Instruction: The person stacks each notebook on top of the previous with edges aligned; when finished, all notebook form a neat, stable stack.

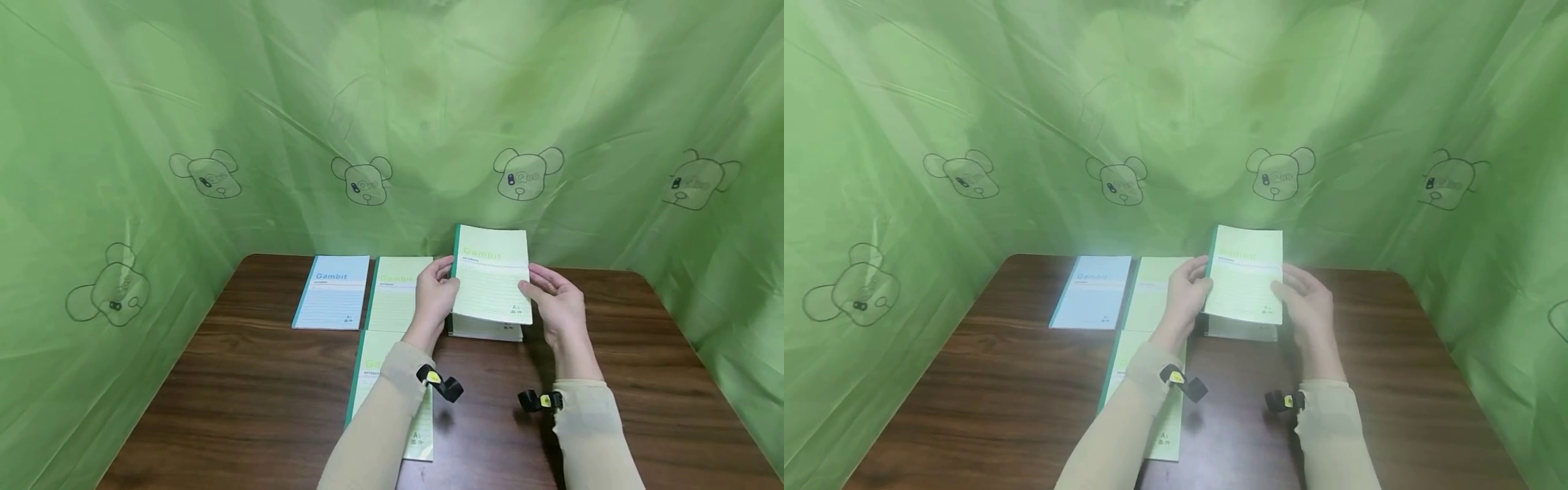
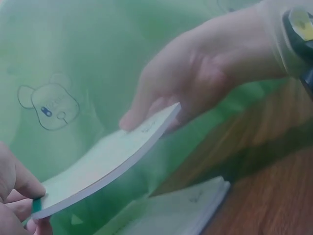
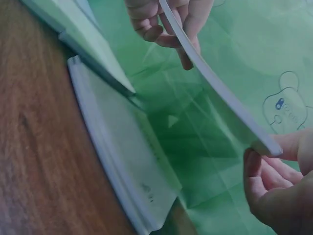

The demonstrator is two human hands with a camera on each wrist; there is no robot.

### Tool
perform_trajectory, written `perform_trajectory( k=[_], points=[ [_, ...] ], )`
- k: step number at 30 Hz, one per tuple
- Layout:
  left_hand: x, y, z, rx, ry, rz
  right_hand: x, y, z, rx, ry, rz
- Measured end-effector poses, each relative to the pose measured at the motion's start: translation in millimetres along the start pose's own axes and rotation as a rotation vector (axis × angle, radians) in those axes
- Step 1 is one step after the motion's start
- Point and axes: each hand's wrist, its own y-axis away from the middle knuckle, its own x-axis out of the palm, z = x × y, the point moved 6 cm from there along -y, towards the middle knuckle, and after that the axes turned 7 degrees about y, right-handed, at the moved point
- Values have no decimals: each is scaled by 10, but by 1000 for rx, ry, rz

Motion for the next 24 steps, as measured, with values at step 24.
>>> perform_trajectory(
  k=[24],
  points=[
    [-72, -131, 341, -50, -383, 69, 79, -143, -357, -125, 321, 93]
  ],
)
